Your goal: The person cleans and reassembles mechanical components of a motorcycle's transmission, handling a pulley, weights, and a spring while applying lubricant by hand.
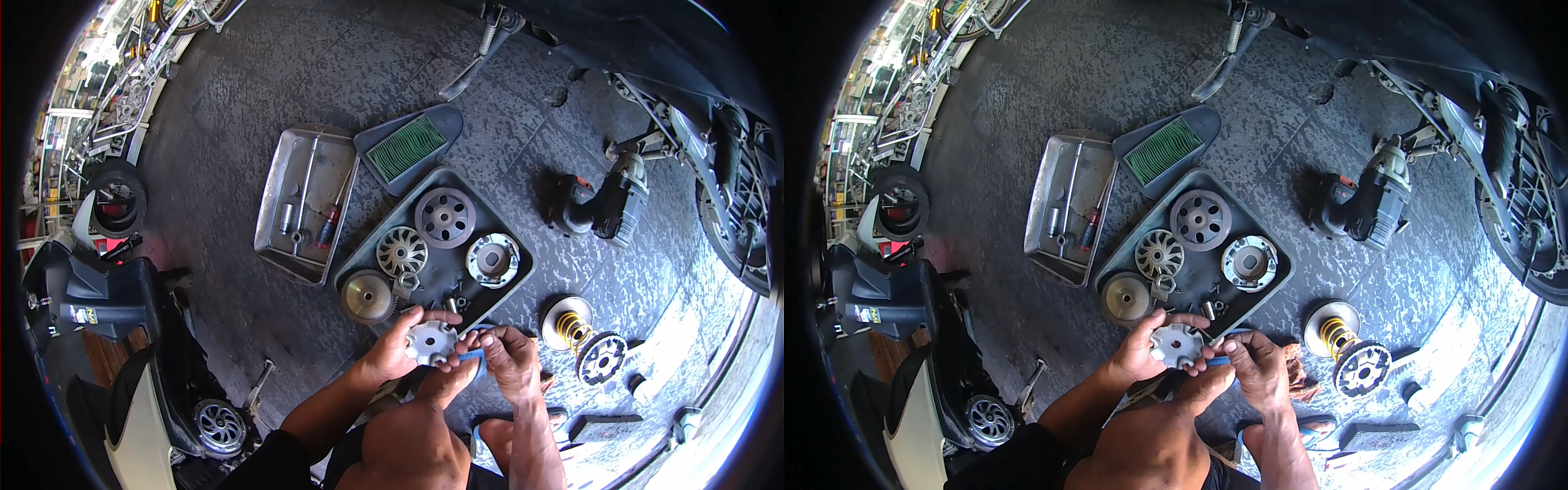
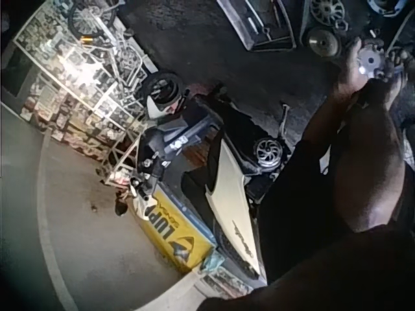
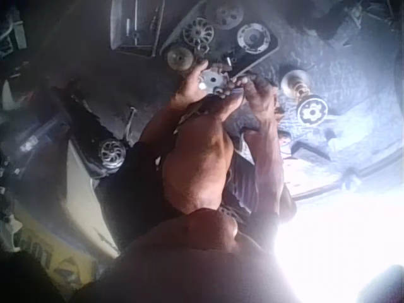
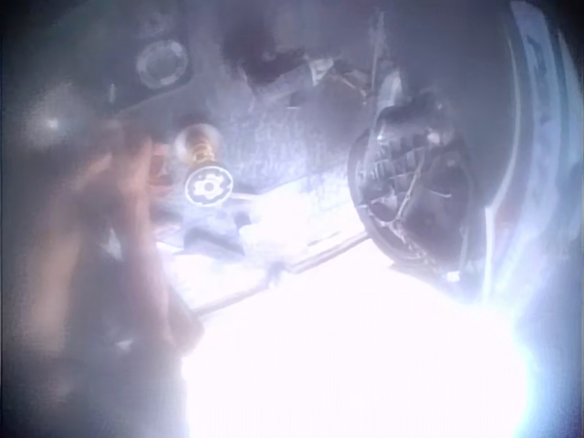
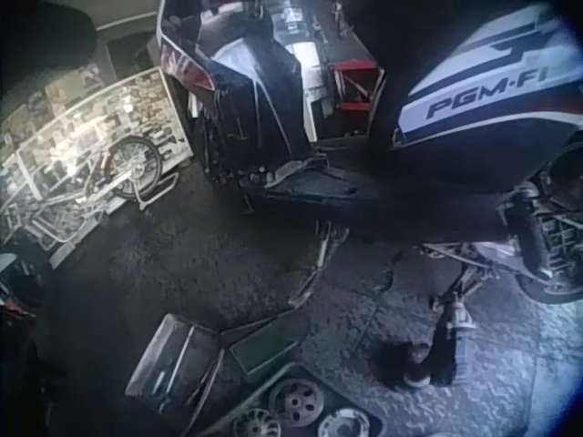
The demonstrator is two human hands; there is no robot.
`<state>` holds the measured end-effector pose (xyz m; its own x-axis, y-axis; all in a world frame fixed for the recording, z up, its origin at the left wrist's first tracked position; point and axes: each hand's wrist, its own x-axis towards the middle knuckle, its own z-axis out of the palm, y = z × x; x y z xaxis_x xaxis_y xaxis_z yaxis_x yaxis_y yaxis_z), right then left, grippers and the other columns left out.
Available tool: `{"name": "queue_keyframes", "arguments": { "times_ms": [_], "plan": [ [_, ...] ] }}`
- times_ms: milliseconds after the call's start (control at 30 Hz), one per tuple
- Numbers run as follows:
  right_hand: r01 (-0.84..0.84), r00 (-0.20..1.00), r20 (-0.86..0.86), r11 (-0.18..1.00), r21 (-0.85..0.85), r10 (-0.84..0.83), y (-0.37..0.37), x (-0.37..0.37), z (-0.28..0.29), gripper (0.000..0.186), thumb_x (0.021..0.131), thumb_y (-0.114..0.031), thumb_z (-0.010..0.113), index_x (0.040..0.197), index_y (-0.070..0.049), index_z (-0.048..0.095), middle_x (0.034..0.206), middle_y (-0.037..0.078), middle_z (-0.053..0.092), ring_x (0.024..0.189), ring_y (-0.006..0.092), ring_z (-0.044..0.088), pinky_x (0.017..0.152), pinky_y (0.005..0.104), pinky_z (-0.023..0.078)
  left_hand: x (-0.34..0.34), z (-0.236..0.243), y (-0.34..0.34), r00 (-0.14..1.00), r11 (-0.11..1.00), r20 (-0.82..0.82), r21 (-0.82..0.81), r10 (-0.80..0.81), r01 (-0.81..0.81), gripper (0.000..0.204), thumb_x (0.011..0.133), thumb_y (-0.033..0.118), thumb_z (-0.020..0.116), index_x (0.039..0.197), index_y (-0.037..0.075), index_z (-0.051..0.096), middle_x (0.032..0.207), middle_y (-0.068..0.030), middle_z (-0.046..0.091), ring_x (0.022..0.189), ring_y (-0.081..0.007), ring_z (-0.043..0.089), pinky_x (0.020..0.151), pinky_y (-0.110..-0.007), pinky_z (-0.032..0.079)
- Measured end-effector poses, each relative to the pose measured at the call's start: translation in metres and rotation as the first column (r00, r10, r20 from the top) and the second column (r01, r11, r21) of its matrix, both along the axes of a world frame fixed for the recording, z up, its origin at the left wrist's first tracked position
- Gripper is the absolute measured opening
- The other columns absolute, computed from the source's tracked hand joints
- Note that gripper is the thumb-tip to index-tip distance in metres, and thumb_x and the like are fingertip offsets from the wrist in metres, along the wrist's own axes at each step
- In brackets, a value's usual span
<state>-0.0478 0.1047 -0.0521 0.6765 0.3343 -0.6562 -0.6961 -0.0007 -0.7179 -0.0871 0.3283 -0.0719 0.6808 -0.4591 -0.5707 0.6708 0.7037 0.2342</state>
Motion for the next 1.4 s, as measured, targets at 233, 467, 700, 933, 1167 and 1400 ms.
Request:
{"name": "queue_keyframes", "arguments": {
  "times_ms": [233,467,700,933,1167,1400],
  "plan": [
    [-0.406,0.881,0.193,0.9,-0.16,0.432,-0.007,0.023,0.031,0.025,0.093,-0.023,0.073,0.103,0.0,0.07,0.086,0.012,0.072,0.08,0.0177,0.07,0.072,0.0338,0.053,0.004,0.017,-0.018,0.971,0.969,0.073,0.124,-0.226,0.216,0.06,0.105,0.047,0.031,0.141,0.001,0.044,0.107,-0.0173,0.067,0.086,-0.0257,0.071,0.072,-0.035,0.059],
    [-0.559,0.751,0.27,0.798,-0.226,0.602,-0.012,0.032,0.048,0.015,0.093,-0.015,0.072,0.098,0.0,0.07,0.08,0.006,0.075,0.074,0.012,0.068,0.071,0.0316,0.053,0.014,0.035,-0.025,0.929,0.927,0.069,0.128,-0.363,0.353,0.052,0.105,0.035,0.03,0.144,0.002,0.041,0.114,-0.0144,0.064,0.095,-0.0217,0.068,0.079,-0.036,0.057],
    [-0.08,0.991,0.109,0.997,-0.008,0.081,-0.035,0.001,0.014,0.028,0.095,-0.018,0.072,0.109,0.006,0.069,0.085,0.006,0.069,0.068,0.012,0.061,0.064,0.0284,0.051,0.001,0.011,-0.047,0.984,0.989,0.117,-0.053,-0.132,0.139,0.054,0.106,0.036,0.033,0.15,0.005,0.038,0.128,-0.012,0.055,0.097,-0.0202,0.063,0.076,-0.034,0.055],
    [0.448,0.89,-0.255,0.826,0.342,-0.377,-0.05,-0.017,0.011,0.033,0.099,-0.008,0.045,0.125,0.007,0.058,0.101,0.01,0.065,0.079,0.0166,0.063,0.07,0.0305,0.054,0.007,-0.005,-0.036,0.996,0.985,0.052,-0.163,0.073,-0.064,0.057,0.105,0.05,0.036,0.128,0.002,0.056,0.116,-0.0177,0.065,0.1,-0.0315,0.067,0.078,-0.046,0.058],
    [0.442,0.896,-0.13,0.88,0.173,-0.424,-0.027,-0.022,0.01,0.022,0.098,-0.005,0.057,0.119,0.004,0.059,0.1,0.014,0.07,0.081,0.02,0.07,0.073,0.0333,0.061,0.016,0.008,-0.042,0.994,0.996,0.061,0.022,0.085,-0.087,0.062,0.105,0.052,0.035,0.14,0.004,0.051,0.115,-0.018,0.066,0.105,-0.0316,0.067,0.091,-0.047,0.055],
    [0.411,0.911,-0.09,0.889,0.201,-0.401,-0.019,-0.027,0.0,0.019,0.094,-0.009,0.069,0.11,0.001,0.064,0.098,0.01,0.071,0.082,0.0171,0.068,0.074,0.0297,0.058,0.008,-0.012,-0.044,0.994,0.993,-0.008,-0.015,0.113,-0.113,0.065,0.103,0.055,0.035,0.134,0.002,0.055,0.119,-0.0179,0.066,0.112,-0.0297,0.064,0.098,-0.043,0.05]
  ]
}}
